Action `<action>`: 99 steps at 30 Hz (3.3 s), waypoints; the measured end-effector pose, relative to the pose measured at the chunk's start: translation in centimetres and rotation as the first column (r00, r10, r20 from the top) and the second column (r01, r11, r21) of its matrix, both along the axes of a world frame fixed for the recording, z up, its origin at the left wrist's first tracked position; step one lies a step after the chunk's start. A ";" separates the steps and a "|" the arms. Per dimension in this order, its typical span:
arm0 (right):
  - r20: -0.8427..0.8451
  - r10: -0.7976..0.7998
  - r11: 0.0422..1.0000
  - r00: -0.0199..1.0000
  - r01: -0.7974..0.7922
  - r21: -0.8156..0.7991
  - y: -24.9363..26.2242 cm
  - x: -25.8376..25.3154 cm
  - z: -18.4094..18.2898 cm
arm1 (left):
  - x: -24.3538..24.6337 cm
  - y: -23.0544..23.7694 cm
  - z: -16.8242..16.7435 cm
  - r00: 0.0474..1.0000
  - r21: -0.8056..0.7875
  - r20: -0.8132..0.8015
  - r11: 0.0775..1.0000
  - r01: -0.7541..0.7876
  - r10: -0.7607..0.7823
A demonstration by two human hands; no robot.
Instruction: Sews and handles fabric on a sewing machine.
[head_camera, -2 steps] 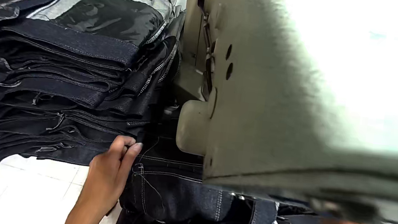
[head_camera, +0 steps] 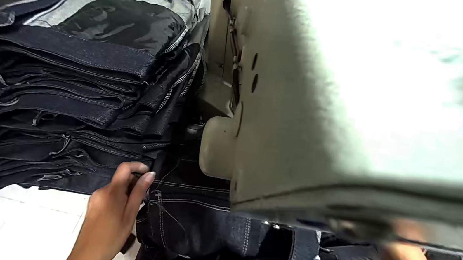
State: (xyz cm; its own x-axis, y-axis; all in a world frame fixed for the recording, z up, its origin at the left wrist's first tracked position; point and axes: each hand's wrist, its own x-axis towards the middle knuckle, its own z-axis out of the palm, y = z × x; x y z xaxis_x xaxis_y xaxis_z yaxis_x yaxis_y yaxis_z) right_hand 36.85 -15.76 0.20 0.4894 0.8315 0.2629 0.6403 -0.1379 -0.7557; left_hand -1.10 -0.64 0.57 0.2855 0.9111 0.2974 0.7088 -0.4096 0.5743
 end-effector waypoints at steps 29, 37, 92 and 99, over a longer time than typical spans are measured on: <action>-0.766 0.007 1.000 0.643 -0.006 0.004 -4.4 5.3 -3.7 | 8.2 -6.4 -1.8 0.933 -0.227 0.148 0.906 0.356 -0.329; -0.352 0.510 0.716 0.785 -0.614 -0.332 -2.9 4.1 -8.4 | -4.8 -3.6 -1.7 0.905 -0.547 0.192 0.724 0.420 -0.380; 0.587 0.169 0.928 0.792 -0.329 0.176 0.7 -9.8 -0.5 | 8.8 -10.9 1.0 0.694 -0.486 0.711 0.632 0.604 -0.117; 0.697 0.197 0.894 0.690 -0.418 0.162 0.4 -10.3 -0.5 | 9.8 -11.1 0.0 0.659 -0.467 0.752 0.698 0.543 -0.010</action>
